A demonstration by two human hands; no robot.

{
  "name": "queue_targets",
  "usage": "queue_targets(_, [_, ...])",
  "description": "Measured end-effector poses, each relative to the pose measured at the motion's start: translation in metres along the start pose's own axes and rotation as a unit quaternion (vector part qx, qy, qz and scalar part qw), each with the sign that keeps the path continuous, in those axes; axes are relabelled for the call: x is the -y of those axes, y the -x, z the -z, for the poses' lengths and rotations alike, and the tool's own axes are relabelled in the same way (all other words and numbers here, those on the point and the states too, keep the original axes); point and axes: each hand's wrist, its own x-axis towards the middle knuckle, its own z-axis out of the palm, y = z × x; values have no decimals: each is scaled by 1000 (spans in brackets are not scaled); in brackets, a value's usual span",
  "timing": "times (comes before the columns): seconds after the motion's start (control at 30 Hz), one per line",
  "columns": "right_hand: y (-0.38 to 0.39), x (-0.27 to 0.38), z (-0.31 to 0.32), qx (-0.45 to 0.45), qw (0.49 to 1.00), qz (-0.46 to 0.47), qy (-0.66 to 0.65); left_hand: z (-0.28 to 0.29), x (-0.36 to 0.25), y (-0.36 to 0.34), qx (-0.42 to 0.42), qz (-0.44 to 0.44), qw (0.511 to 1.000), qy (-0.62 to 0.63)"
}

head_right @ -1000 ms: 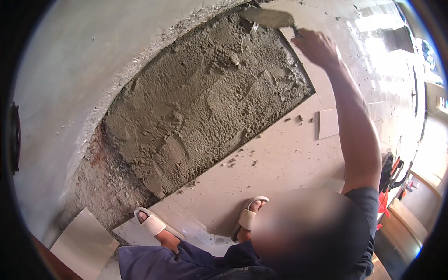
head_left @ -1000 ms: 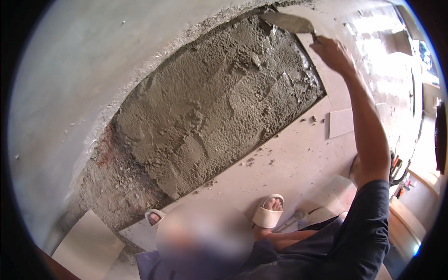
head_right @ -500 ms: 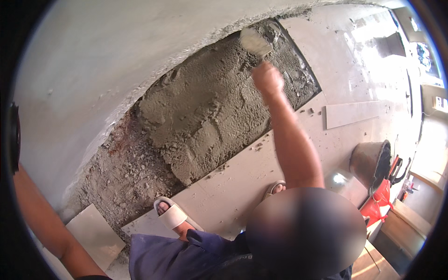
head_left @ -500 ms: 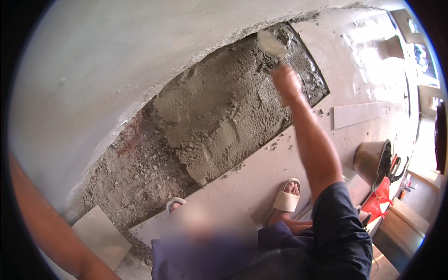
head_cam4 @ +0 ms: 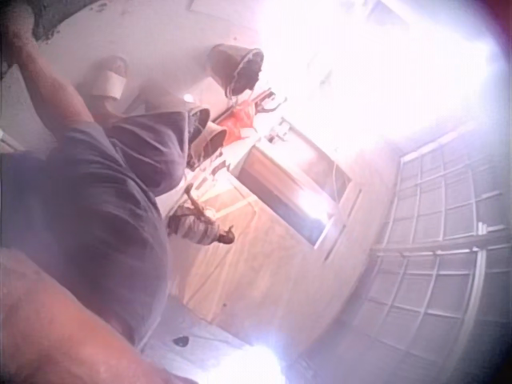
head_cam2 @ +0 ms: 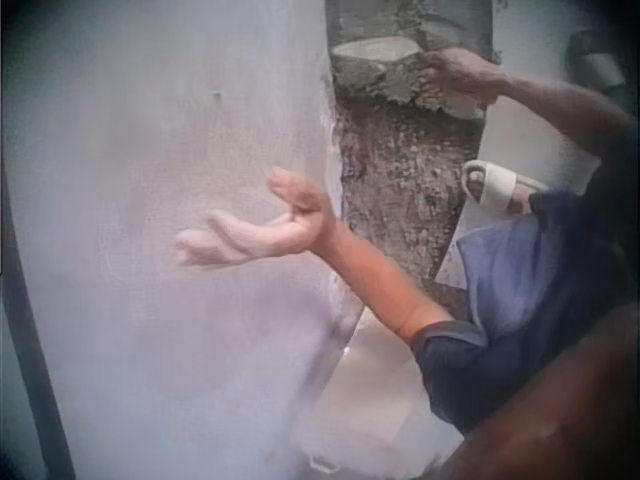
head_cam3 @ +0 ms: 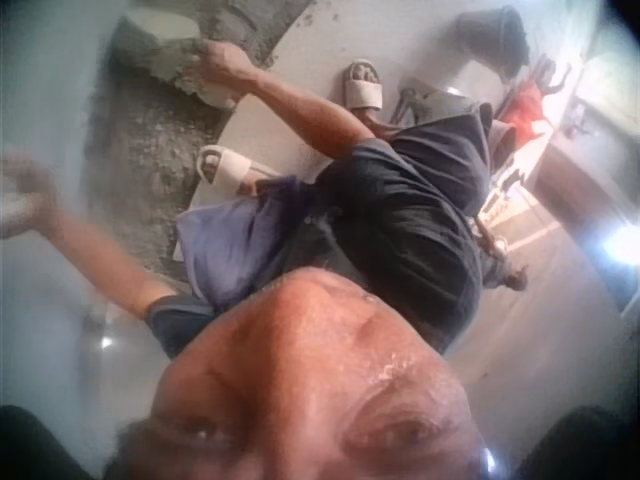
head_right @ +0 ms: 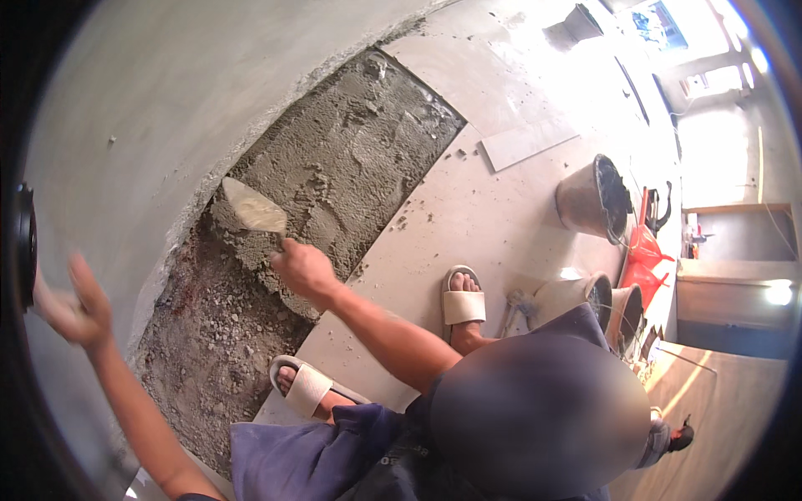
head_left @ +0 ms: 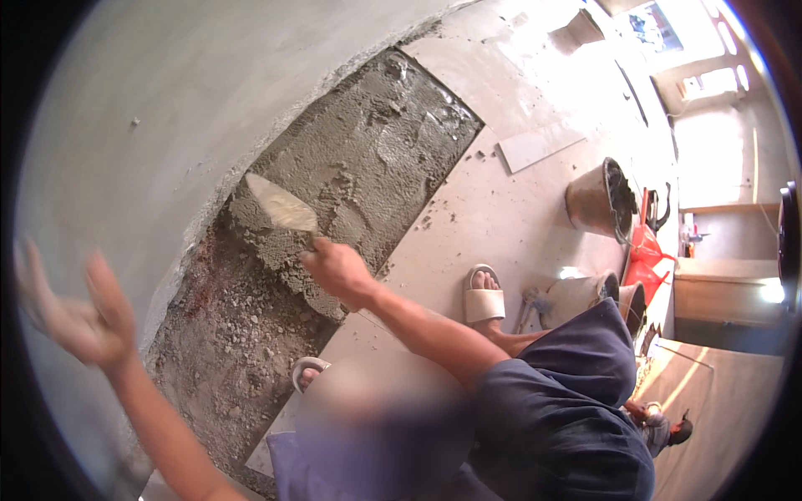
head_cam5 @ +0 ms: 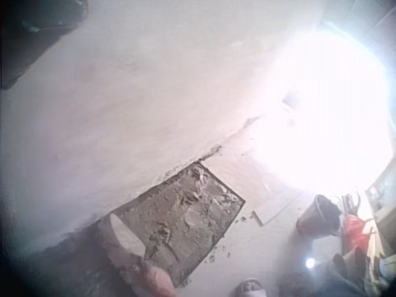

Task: The person scoops cement from a bucket with a trowel and spreads it on the floor. He then places a large ceramic tile onto the cement bed and presses it into place.

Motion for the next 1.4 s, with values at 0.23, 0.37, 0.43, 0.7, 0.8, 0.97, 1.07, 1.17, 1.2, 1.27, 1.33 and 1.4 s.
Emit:
queue_targets(0.23, [-48, -76, 101, -57, 827, 218, 515, 70, -114, 276, 258, 483, 830, 101])
queue_targets(0.37, [-127, -82, 159, -90, 992, -51, 71, 120, -185, 333, 417, 509, 750, 71])
queue_targets(0.43, [-145, -84, 180, -108, 989, -88, 49, 133, -197, 339, 452, 520, 722, 61])
queue_targets(0.7, [-160, -91, 217, -184, 971, -142, 60, 124, -181, 324, 410, 644, 644, 53])
queue_targets(0.8, [-221, -70, 232, -143, 979, -142, 34, 116, -176, 317, 413, 656, 631, 38])
queue_targets(0.97, [-197, -114, 228, -167, 957, -229, 54, 100, -173, 320, 412, 656, 630, 54])
queue_targets(1.07, [-136, -139, 237, -161, 951, -265, 3, 94, -169, 329, 399, 651, 643, 62])
queue_targets(1.17, [-78, -118, 261, -64, 968, -234, 64, 86, -159, 338, 381, 647, 656, 77])
queue_targets(1.2, [-52, -107, 274, -27, 969, -228, 86, 82, -156, 338, 371, 641, 664, 104])
queue_targets(1.27, [-2, -81, 293, 6, 977, -175, 119, 67, -149, 335, 383, 613, 688, 68])
queue_targets(1.33, [47, -56, 314, 37, 982, -152, 109, 45, -141, 323, 377, 629, 675, 83])
queue_targets(1.4, [95, -38, 331, 39, 985, -158, 63, 16, -132, 305, 379, 577, 716, 107])
